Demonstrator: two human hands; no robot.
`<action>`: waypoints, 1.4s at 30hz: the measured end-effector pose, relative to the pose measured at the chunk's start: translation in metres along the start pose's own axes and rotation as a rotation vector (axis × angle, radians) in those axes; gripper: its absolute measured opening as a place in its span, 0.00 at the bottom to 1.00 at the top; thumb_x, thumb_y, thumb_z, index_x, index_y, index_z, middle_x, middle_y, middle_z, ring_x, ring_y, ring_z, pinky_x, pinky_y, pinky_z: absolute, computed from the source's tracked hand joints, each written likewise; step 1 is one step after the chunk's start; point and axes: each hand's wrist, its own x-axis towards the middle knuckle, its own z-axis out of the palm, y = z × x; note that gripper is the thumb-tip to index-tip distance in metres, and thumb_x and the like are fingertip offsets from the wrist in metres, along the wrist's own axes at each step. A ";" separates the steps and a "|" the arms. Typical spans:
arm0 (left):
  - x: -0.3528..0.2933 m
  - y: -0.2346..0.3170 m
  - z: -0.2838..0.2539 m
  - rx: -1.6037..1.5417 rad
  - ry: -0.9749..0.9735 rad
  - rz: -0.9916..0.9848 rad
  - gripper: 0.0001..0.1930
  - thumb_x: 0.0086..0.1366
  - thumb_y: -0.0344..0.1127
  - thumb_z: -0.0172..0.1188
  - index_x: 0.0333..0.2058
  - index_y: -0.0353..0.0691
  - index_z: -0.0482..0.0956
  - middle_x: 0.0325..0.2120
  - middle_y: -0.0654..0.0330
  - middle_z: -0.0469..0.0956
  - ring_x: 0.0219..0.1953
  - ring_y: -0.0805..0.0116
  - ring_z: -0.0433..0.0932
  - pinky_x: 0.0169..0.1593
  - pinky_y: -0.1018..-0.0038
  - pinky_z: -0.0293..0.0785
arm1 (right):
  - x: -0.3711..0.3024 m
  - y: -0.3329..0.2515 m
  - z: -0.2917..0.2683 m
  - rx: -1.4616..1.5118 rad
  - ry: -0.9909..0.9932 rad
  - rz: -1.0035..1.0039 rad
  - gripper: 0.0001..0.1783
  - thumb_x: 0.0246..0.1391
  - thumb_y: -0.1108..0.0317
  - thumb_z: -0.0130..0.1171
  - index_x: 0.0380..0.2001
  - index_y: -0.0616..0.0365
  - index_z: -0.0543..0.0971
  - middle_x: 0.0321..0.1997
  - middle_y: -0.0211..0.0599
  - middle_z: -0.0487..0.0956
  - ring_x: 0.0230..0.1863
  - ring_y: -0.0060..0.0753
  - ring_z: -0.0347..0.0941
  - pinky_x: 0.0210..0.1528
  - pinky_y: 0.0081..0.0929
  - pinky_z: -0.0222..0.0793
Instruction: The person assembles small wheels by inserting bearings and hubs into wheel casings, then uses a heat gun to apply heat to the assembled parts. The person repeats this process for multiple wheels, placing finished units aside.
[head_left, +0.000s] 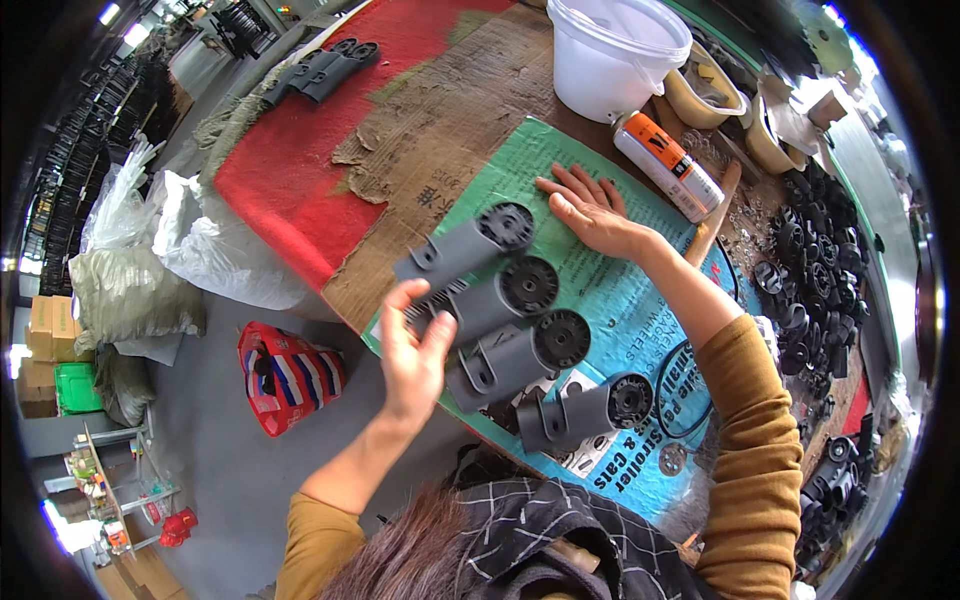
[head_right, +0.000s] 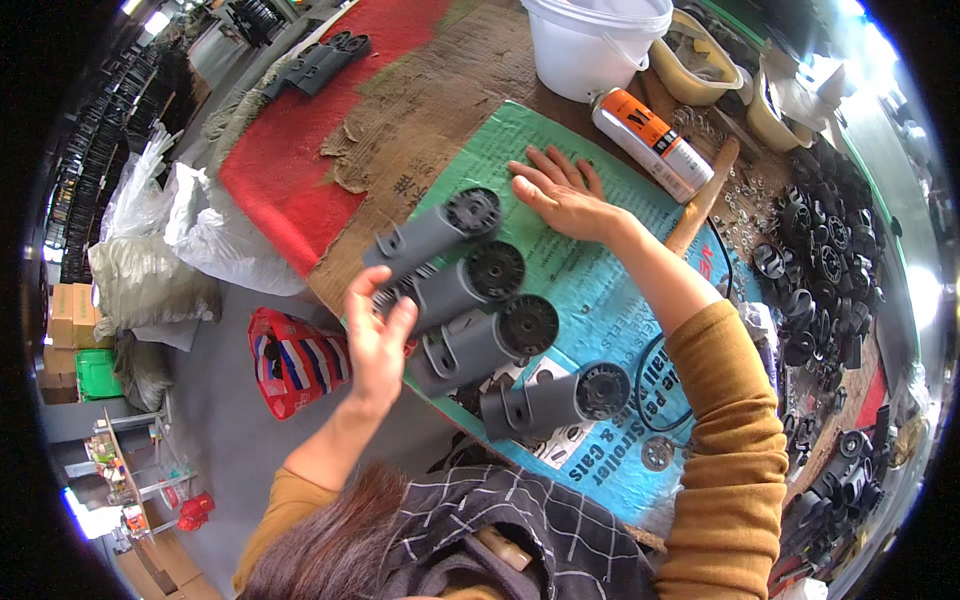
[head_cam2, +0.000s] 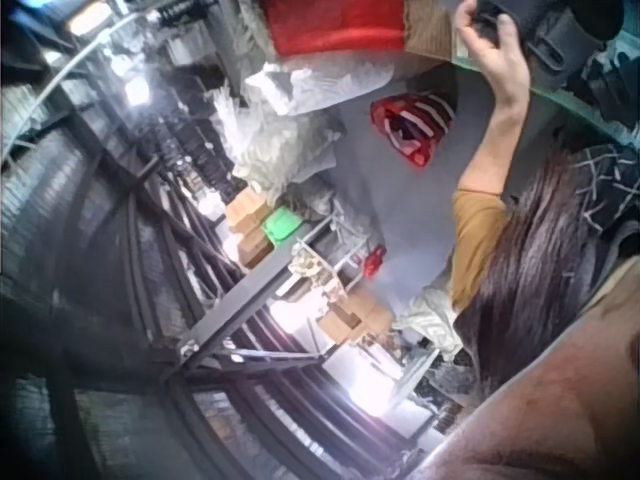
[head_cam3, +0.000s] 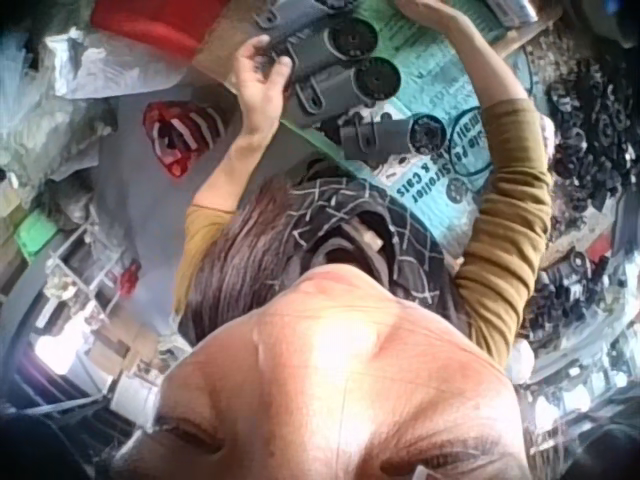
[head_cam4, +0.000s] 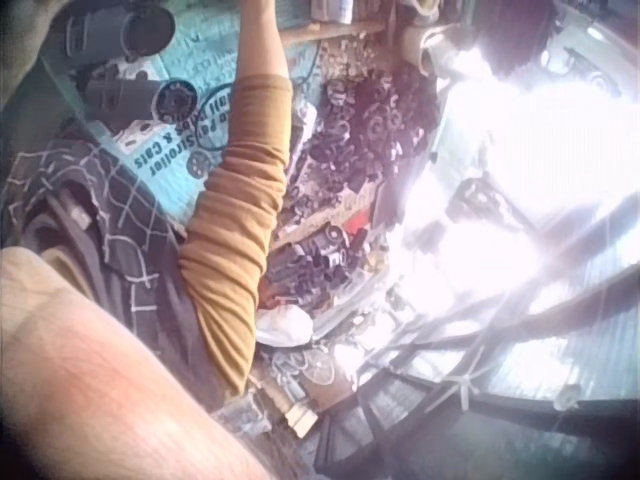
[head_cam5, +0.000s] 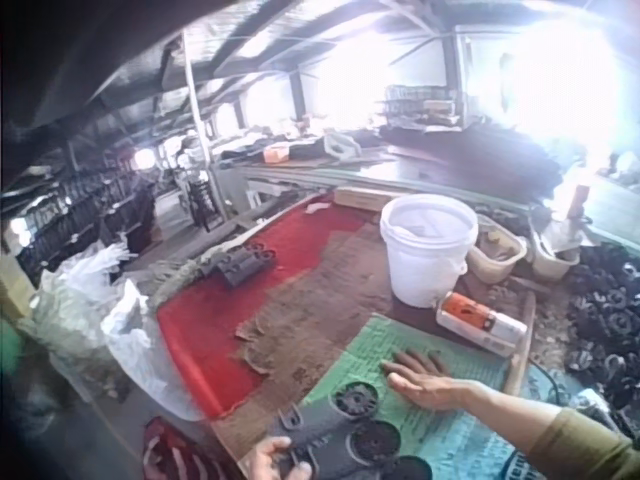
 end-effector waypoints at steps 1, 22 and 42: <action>-0.015 0.007 0.004 -0.090 -0.080 -0.097 0.27 0.65 0.25 0.60 0.60 0.38 0.60 0.50 0.61 0.66 0.44 0.76 0.71 0.47 0.79 0.71 | 0.000 0.000 0.000 0.015 0.012 -0.006 0.40 0.63 0.29 0.21 0.71 0.34 0.54 0.78 0.30 0.40 0.78 0.32 0.27 0.74 0.43 0.18; 0.540 -0.077 -0.189 0.283 0.669 0.061 0.20 0.56 0.39 0.67 0.41 0.27 0.81 0.42 0.51 0.82 0.40 0.60 0.82 0.44 0.67 0.77 | 0.000 -0.005 -0.006 -0.029 -0.145 -0.004 0.46 0.59 0.25 0.28 0.72 0.40 0.48 0.78 0.40 0.37 0.78 0.44 0.24 0.74 0.53 0.18; 0.096 0.046 -0.081 0.364 -0.340 -0.121 0.34 0.67 0.38 0.60 0.66 0.35 0.56 0.54 0.47 0.72 0.43 0.65 0.79 0.47 0.71 0.75 | 0.000 -0.009 -0.010 -0.160 -0.172 0.019 0.44 0.61 0.28 0.30 0.73 0.39 0.45 0.78 0.41 0.35 0.78 0.46 0.22 0.73 0.52 0.17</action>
